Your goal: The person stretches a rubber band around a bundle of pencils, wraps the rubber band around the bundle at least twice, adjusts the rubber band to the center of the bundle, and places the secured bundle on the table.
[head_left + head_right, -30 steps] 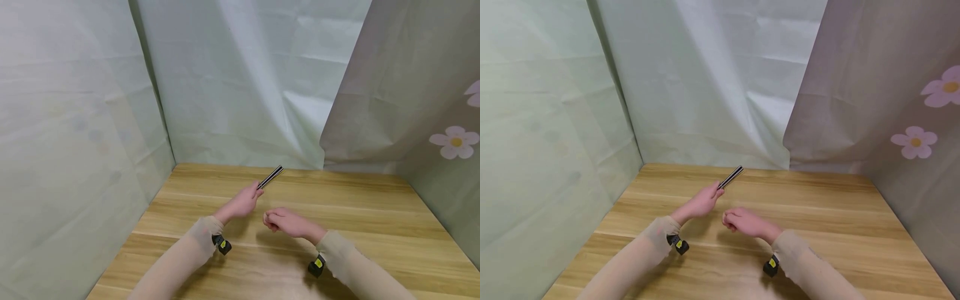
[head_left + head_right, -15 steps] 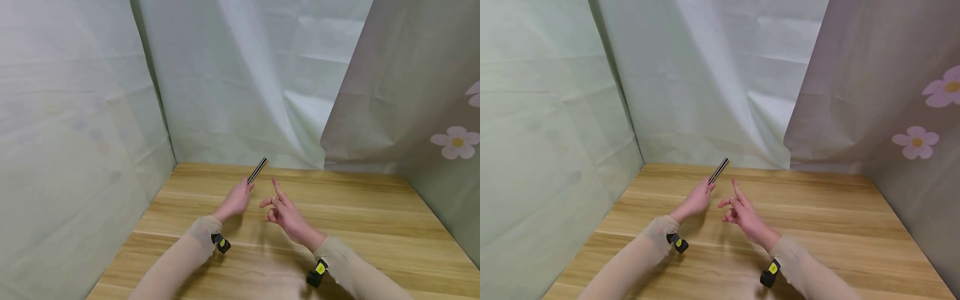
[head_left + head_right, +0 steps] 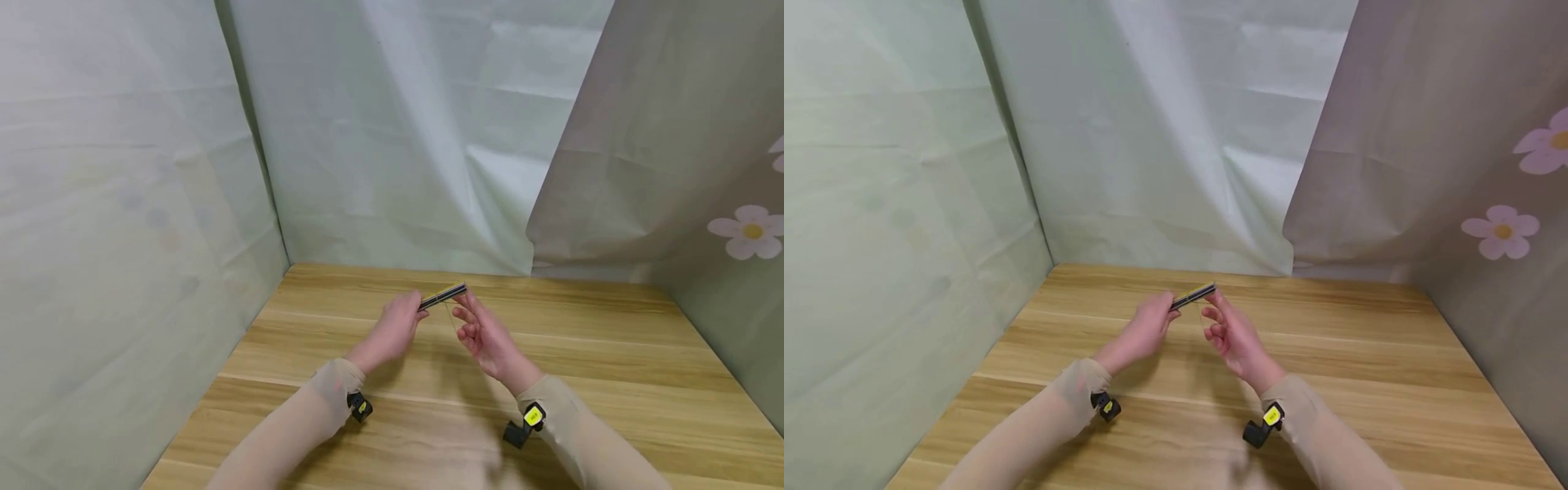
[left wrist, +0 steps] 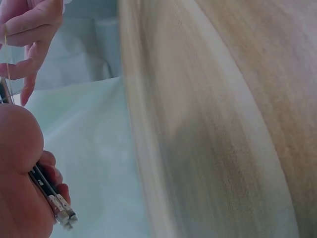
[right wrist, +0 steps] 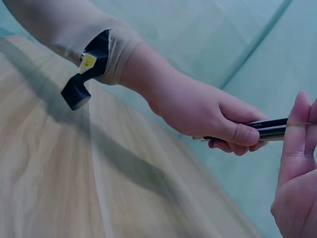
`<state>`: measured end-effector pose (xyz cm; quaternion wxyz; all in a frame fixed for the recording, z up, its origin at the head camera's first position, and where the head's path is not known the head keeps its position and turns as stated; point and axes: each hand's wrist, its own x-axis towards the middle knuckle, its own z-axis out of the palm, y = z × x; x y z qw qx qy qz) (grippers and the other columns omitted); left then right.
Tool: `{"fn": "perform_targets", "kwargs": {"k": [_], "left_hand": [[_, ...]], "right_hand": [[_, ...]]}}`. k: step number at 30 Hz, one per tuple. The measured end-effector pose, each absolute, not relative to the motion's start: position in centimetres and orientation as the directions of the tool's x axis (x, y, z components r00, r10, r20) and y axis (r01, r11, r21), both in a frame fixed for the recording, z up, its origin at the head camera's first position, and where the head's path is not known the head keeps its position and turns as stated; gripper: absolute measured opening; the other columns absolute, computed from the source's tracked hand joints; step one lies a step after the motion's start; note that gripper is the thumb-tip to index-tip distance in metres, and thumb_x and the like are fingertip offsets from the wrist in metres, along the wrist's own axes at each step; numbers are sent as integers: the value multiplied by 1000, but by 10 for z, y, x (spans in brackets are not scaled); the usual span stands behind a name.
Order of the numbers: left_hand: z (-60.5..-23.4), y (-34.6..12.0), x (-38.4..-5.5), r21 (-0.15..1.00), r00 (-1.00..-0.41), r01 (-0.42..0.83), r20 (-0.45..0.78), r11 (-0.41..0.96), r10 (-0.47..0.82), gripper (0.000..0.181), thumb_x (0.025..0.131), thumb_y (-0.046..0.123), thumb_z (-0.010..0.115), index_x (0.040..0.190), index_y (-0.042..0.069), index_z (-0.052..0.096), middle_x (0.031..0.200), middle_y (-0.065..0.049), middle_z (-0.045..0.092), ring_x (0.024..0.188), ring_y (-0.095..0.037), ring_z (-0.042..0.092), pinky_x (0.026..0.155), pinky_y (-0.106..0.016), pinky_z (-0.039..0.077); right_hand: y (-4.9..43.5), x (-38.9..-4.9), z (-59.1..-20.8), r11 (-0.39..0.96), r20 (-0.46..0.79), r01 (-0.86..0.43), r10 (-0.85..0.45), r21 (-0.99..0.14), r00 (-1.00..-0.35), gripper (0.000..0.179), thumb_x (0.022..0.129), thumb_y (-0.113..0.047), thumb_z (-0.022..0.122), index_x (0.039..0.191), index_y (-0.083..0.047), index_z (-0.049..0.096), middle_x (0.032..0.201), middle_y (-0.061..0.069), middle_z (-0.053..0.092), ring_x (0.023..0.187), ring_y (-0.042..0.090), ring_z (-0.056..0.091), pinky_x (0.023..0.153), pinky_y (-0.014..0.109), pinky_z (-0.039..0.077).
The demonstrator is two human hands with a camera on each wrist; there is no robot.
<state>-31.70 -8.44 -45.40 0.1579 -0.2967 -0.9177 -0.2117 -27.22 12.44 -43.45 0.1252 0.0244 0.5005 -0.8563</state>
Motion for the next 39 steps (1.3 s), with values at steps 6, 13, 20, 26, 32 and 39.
{"fn": "perform_targets", "kwargs": {"k": [6,13,20,26,32,39], "left_hand": [[-455,-85,-316,296,-756,639,410,709,510,13,107,19,64,107,9,56,92,-3,59,95,-29,63,82,-51,51],[-458,-91,-318,305,-719,685,433,662,544,15,105,18,65,107,6,56,91,-6,59,94,-31,62,82,-52,50],[-459,-94,-316,249,-693,708,426,661,582,14,105,17,65,109,7,56,96,-6,61,97,-30,62,83,-52,49],[-455,-94,-314,13,-675,683,393,730,624,15,106,24,64,111,11,57,105,-5,66,100,-27,63,82,-46,48],[-452,-93,-311,-147,-644,671,370,727,669,18,108,30,61,113,13,57,105,-3,64,98,-25,61,79,-42,46],[-457,-92,-311,-87,-676,664,355,743,646,18,107,30,62,110,13,56,103,-3,63,93,-24,58,74,-38,40]], "right_hand": [[127,-272,-431,-424,-171,235,-186,-874,-968,42,111,-42,59,131,-7,51,97,-4,65,50,-2,50,55,14,49],[130,-269,-430,-435,-128,213,-216,-875,-968,44,109,-48,62,135,-12,62,94,-5,65,49,-3,47,55,15,49],[131,-270,-431,-389,-91,183,-244,-903,-965,47,110,-44,61,146,-13,59,99,-2,60,49,-2,43,53,15,47],[131,-272,-440,-51,-29,38,-175,-998,-984,56,100,-31,80,146,-7,60,96,4,63,49,9,46,55,26,53],[128,-271,-445,247,67,-91,-103,-965,-992,53,86,-26,94,129,-6,70,104,12,73,57,20,61,56,43,60],[127,-272,-445,304,86,-112,-98,-946,-992,57,86,-21,93,128,-2,60,97,12,74,66,26,68,63,53,61]]}}
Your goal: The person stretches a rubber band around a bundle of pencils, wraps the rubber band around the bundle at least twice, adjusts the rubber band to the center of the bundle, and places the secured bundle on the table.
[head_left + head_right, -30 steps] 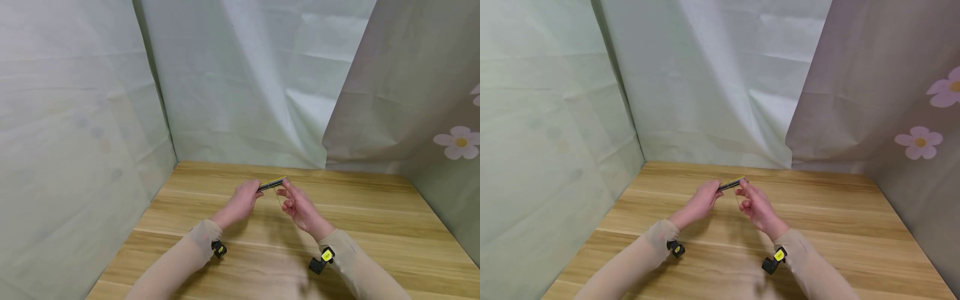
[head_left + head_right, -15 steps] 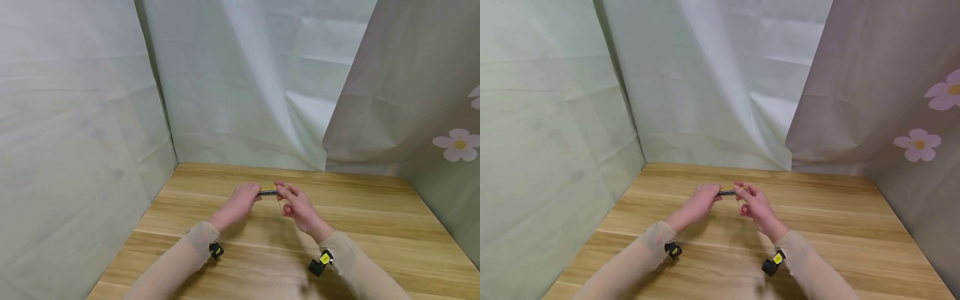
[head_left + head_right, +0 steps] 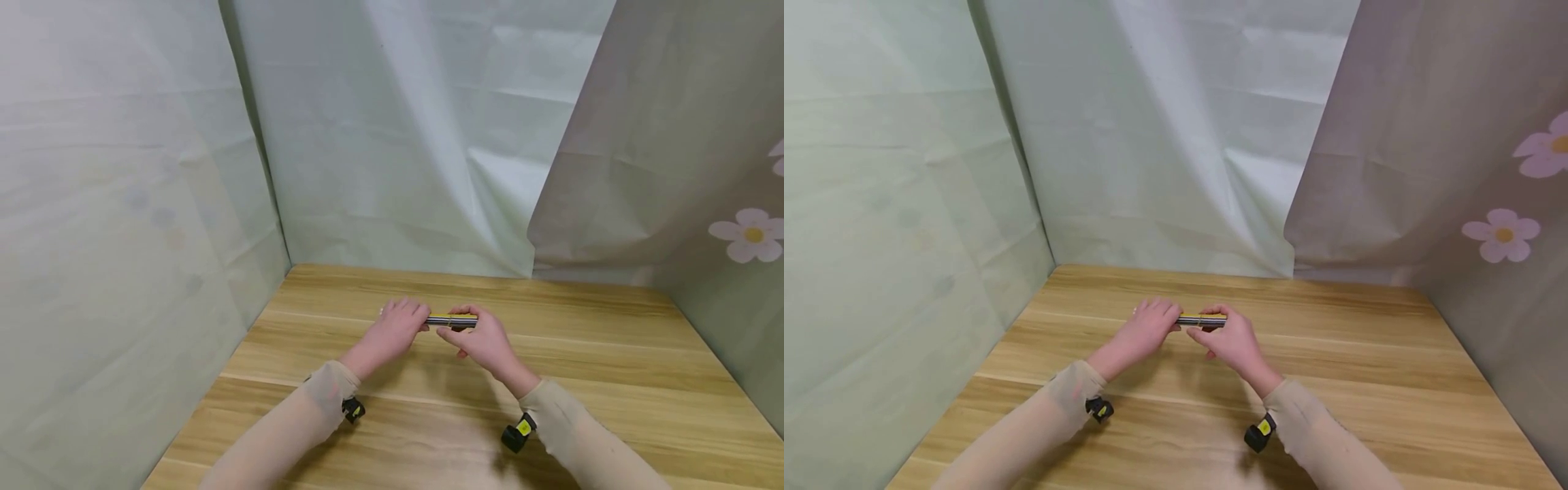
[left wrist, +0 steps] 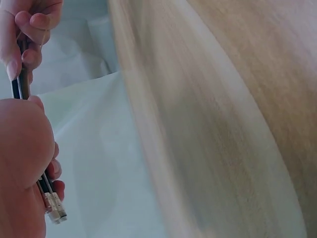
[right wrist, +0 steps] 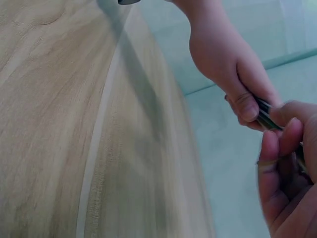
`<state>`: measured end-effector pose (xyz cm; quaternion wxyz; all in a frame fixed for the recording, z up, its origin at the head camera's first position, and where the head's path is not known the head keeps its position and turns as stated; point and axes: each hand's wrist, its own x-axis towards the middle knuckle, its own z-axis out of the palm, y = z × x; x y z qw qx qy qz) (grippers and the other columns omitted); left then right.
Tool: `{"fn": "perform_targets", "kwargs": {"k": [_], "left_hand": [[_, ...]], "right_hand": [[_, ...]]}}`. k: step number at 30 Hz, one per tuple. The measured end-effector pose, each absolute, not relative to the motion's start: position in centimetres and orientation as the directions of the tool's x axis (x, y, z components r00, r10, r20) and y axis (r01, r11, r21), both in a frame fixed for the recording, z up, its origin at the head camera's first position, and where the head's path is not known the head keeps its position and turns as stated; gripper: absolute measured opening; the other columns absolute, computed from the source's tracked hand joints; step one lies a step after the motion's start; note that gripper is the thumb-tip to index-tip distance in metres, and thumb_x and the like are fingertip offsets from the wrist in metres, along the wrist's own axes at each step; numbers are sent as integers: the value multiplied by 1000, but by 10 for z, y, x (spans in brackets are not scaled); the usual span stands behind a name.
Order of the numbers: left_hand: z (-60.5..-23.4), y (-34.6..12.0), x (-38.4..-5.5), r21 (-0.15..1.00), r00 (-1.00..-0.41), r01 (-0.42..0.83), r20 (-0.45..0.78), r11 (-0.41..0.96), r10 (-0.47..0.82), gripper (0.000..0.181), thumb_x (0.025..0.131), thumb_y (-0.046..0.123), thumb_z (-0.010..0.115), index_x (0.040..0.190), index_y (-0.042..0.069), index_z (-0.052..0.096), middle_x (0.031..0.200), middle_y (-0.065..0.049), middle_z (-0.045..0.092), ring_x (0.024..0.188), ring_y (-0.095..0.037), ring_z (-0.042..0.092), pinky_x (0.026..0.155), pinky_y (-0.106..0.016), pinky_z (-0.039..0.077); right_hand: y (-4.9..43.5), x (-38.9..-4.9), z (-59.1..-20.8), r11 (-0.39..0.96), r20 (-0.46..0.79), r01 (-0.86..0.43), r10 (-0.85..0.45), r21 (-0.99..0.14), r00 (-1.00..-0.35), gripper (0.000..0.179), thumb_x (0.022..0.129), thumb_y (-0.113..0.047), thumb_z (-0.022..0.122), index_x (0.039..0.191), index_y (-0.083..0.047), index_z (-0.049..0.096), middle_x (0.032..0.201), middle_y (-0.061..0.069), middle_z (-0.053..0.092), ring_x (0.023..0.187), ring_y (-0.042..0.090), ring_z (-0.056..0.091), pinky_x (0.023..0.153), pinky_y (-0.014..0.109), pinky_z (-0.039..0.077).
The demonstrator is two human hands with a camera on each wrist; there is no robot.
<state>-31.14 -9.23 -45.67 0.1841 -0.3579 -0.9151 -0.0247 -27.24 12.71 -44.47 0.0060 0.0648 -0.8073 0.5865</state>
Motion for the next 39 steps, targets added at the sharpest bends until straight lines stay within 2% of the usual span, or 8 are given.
{"fn": "perform_targets", "kwargs": {"k": [5,12,15,20,25,28,34,39], "left_hand": [[-456,-92,-311,16,-724,641,343,767,598,15,106,26,65,106,13,57,99,-1,65,93,-24,63,73,-40,43],[-452,-92,-313,186,-778,609,327,771,536,13,108,19,65,102,10,57,87,0,59,84,-22,62,72,-44,50],[-450,-93,-315,258,-811,575,303,777,500,13,109,19,64,103,10,57,84,1,56,81,-22,60,72,-44,51],[-448,-96,-317,307,-847,528,255,792,465,15,110,22,61,103,10,56,84,0,55,80,-22,58,72,-45,50],[-448,-98,-317,330,-873,487,197,808,446,15,112,22,59,103,10,55,83,-1,55,78,-21,56,71,-43,49],[-450,-99,-318,363,-890,456,159,812,428,13,112,20,57,104,10,55,84,0,54,77,-20,55,71,-42,48],[-450,-99,-319,445,-909,403,97,800,405,13,113,18,54,104,10,52,85,-4,54,77,-23,56,71,-45,48],[-449,-98,-319,501,-911,396,108,769,398,15,115,20,49,104,9,50,84,-4,51,75,-22,54,69,-42,47]], "right_hand": [[130,-275,-446,254,74,-95,-89,-962,-993,66,87,-20,92,130,-2,46,95,11,77,82,34,73,63,50,62],[130,-275,-450,284,76,-123,-172,-951,-982,33,97,-21,83,117,0,67,82,8,77,83,45,74,66,38,62],[130,-275,-451,332,100,-176,-232,-927,-967,19,103,-20,76,109,-2,76,78,4,75,79,36,74,69,35,61],[132,-274,-453,402,165,-290,-318,-869,-934,16,105,-17,72,103,-3,80,78,1,74,73,18,70,69,35,60],[138,-272,-456,396,267,-481,-485,-782,-833,18,105,-6,67,115,0,80,90,8,78,76,23,71,71,43,61],[140,-271,-459,363,365,-630,-577,-687,-731,22,104,2,64,120,-1,80,95,7,78,77,16,70,71,38,61],[140,-269,-464,201,542,-774,-609,-601,-579,28,100,13,64,118,-1,80,96,6,77,78,16,72,70,37,62],[135,-264,-467,52,570,-704,-548,-708,-613,39,102,11,61,138,0,70,107,16,79,85,24,76,79,36,63]]}}
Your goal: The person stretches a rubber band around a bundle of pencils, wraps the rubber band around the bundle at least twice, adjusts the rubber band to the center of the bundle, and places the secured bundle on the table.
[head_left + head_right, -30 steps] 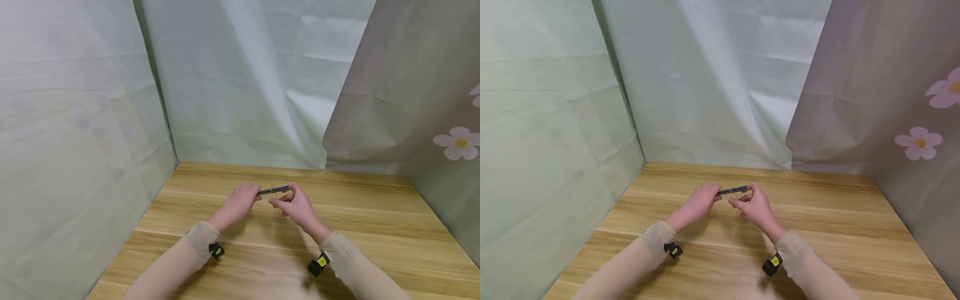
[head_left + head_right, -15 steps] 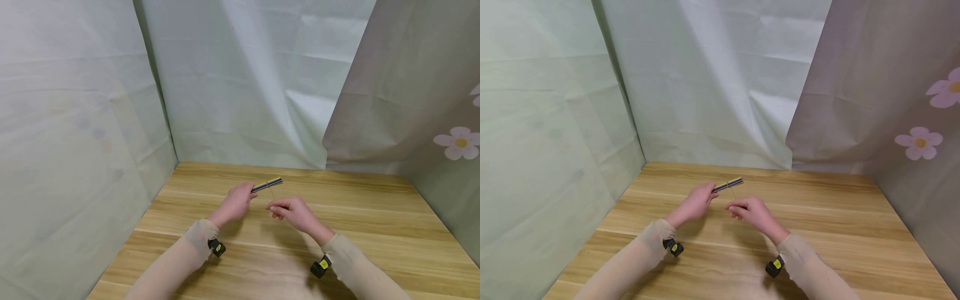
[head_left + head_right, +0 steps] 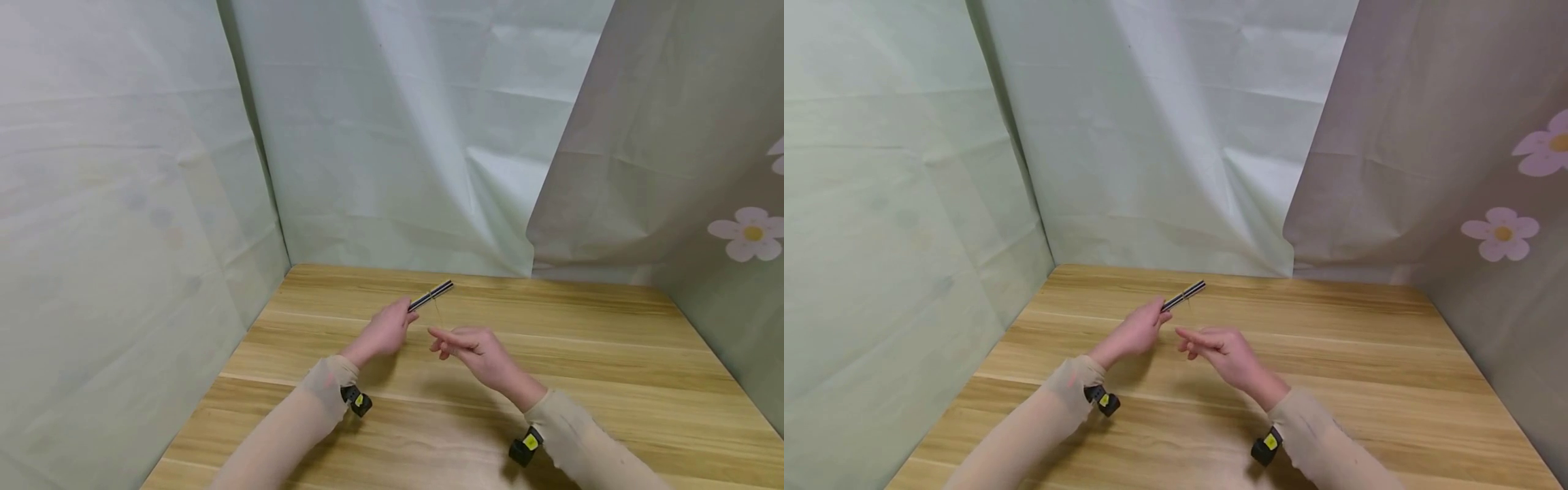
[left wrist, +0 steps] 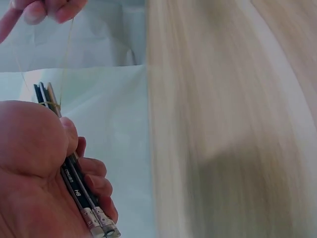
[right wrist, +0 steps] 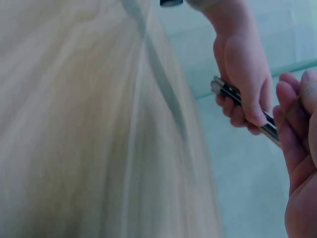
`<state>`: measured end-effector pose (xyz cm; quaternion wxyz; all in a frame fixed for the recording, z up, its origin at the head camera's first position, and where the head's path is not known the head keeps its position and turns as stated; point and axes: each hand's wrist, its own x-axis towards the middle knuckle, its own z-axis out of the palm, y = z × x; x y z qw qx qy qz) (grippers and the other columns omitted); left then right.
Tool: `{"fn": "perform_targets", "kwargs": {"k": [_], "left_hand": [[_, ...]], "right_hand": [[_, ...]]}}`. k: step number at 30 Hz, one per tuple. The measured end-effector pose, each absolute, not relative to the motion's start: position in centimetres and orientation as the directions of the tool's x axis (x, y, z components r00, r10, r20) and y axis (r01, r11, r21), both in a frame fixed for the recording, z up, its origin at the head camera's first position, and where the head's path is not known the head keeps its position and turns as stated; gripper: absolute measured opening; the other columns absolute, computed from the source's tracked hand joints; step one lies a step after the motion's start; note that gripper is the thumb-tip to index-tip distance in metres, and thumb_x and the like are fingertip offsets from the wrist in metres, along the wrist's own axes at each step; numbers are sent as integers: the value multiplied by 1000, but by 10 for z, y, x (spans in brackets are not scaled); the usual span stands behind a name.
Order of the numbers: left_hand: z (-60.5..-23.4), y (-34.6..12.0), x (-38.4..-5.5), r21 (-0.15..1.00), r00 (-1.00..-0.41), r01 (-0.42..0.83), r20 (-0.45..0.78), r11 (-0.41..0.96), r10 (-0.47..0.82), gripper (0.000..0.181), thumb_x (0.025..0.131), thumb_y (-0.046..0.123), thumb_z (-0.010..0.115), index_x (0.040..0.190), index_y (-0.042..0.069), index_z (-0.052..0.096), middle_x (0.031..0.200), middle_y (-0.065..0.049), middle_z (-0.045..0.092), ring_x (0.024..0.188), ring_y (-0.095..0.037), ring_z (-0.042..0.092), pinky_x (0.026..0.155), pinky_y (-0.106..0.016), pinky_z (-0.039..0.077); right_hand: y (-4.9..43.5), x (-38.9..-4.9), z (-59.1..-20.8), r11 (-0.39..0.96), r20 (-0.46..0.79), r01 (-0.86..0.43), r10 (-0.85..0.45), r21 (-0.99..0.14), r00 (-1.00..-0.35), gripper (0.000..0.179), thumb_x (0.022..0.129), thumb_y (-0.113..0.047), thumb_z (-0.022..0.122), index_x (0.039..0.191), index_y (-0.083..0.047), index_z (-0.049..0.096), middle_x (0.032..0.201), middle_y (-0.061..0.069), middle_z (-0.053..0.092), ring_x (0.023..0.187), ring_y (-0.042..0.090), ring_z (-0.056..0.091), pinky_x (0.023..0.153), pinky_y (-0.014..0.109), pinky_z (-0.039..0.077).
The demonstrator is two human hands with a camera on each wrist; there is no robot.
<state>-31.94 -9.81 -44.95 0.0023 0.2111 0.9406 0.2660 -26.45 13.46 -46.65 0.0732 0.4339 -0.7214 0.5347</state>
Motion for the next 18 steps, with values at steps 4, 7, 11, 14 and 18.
{"fn": "perform_targets", "kwargs": {"k": [4,7,11,14,18], "left_hand": [[-447,-98,-321,591,-907,395,132,703,399,15,116,17,46,105,7,47,81,-3,44,71,-19,47,66,-37,43],[-444,-97,-322,640,-910,383,140,666,389,15,116,16,45,105,7,46,81,-2,41,70,-18,44,66,-35,41],[-442,-96,-321,685,-927,353,164,637,338,15,117,15,43,105,6,45,82,-3,41,70,-19,43,65,-36,41],[-441,-94,-320,678,-934,354,219,644,283,14,116,16,46,105,7,47,82,-4,45,71,-21,46,66,-39,42],[-440,-91,-319,575,-909,407,330,710,254,13,113,18,53,107,7,52,83,-5,55,77,-26,57,73,-46,45]], "right_hand": [[128,-259,-466,7,477,-558,-511,-830,-716,42,108,-1,58,151,-3,58,126,20,74,93,25,76,91,34,60],[121,-256,-464,-45,440,-472,-449,-881,-778,46,112,-9,55,157,-4,50,134,23,70,95,24,74,98,33,57],[109,-253,-462,-209,360,-302,-359,-930,-861,57,115,-18,50,168,-9,31,147,26,60,99,14,70,104,33,53],[100,-251,-458,-385,241,-104,-327,-917,-914,65,116,-27,45,173,-18,15,155,18,56,100,8,68,106,31,51],[90,-253,-448,-592,90,89,-266,-801,-960,66,115,-34,42,173,-23,12,145,1,66,96,4,69,103,24,51]]}}
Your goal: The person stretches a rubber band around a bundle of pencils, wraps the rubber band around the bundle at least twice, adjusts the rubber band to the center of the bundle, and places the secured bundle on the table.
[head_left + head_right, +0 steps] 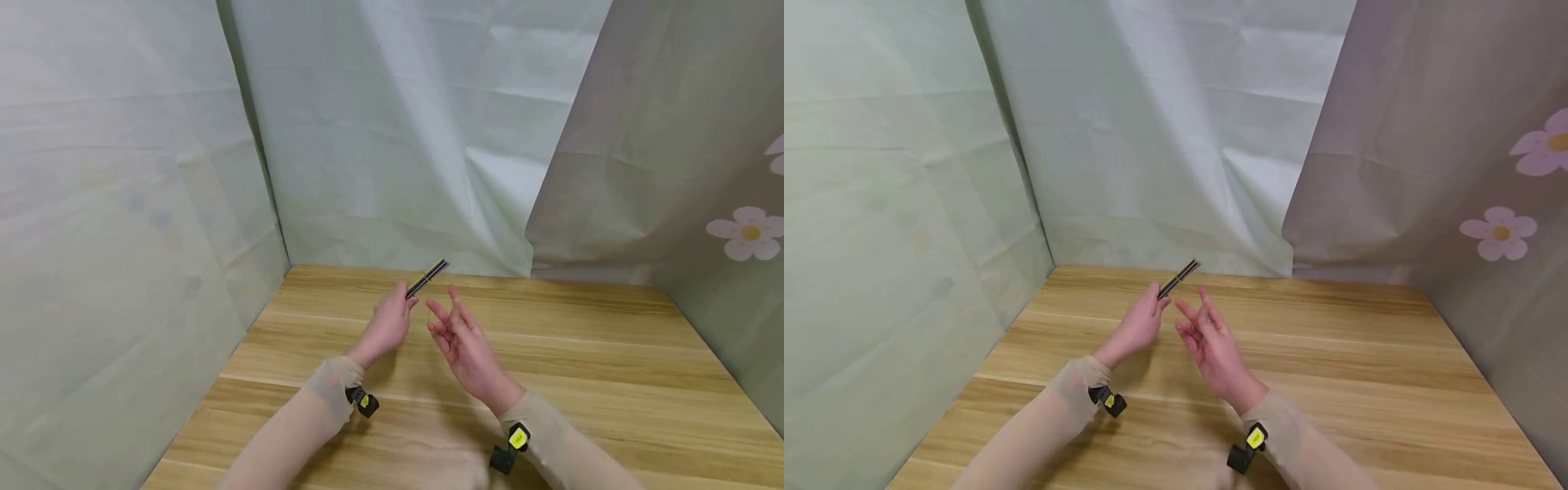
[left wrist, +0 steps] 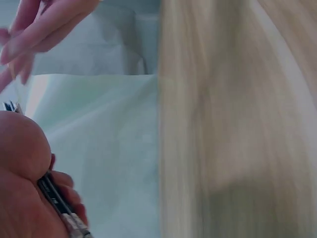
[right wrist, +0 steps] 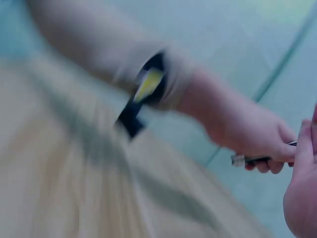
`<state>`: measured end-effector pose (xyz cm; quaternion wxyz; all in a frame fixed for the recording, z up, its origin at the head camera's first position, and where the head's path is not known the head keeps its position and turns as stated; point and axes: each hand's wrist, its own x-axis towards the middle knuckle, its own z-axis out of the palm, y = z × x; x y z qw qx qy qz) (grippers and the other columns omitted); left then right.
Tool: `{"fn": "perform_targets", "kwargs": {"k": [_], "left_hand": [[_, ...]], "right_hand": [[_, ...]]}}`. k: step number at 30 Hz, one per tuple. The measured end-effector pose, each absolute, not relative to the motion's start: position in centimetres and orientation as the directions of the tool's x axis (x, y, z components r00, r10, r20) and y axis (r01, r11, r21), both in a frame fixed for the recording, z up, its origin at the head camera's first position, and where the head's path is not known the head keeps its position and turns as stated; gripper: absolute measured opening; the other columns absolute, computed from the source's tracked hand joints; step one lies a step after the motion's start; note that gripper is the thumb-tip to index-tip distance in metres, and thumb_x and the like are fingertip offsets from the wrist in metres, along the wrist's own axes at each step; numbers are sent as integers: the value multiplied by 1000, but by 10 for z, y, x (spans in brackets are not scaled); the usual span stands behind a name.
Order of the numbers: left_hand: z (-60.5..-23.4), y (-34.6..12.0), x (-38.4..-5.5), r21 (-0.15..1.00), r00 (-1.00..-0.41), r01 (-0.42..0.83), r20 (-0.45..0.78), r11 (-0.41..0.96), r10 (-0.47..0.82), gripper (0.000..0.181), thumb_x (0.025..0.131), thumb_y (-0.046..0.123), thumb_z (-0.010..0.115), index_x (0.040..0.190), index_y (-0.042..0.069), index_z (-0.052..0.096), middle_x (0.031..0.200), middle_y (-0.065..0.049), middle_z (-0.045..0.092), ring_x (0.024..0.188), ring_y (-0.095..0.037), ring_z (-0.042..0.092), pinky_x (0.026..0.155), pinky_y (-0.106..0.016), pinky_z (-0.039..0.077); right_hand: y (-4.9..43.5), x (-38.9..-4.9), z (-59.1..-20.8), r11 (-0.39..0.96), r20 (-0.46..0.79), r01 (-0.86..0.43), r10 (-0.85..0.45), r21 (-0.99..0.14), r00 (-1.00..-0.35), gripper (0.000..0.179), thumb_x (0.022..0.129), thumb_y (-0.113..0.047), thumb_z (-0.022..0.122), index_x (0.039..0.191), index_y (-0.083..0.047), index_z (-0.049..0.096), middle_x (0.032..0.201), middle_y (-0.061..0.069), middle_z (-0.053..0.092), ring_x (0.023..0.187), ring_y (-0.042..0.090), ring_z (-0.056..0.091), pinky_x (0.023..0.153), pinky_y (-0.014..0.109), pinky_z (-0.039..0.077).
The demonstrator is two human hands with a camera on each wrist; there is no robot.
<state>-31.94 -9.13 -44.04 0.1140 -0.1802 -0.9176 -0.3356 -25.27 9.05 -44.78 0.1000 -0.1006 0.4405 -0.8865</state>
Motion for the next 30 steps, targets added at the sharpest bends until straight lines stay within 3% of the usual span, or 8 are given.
{"fn": "perform_targets", "kwargs": {"k": [5,9,11,15,30], "left_hand": [[-444,-93,-319,413,-851,493,413,766,324,18,110,23,58,119,8,58,104,-7,66,99,-31,64,82,-49,45],[-449,-98,-319,309,-815,539,424,783,394,20,108,23,61,124,10,59,115,-8,67,107,-30,62,84,-47,44],[-450,-100,-319,275,-799,559,431,783,419,21,108,23,63,125,11,60,116,-8,67,108,-30,62,86,-47,45],[-450,-105,-319,228,-772,589,442,775,456,21,107,23,64,125,11,61,115,-8,68,110,-31,63,86,-48,46],[-450,-114,-318,17,-721,619,410,785,560,14,105,22,67,109,13,57,96,-4,57,96,-27,59,83,-46,46]], "right_hand": [[90,-259,-439,-666,-8,125,-175,-735,-985,55,116,-29,43,167,-10,32,120,-5,74,90,2,70,99,22,52],[97,-263,-439,-652,-58,119,-115,-749,-992,33,116,-23,47,139,-8,65,104,-3,73,92,6,72,102,26,53],[101,-264,-439,-640,-61,113,-104,-760,-993,27,115,-23,50,122,-10,73,102,-2,73,93,8,72,103,28,53],[106,-265,-440,-592,-44,101,-110,-799,-993,25,114,-28,55,110,-11,73,102,-1,75,95,11,73,104,31,53],[115,-270,-445,-420,-92,118,-84,-900,-992,25,109,-28,66,106,-4,71,91,2,71,93,14,73,98,36,57]]}}
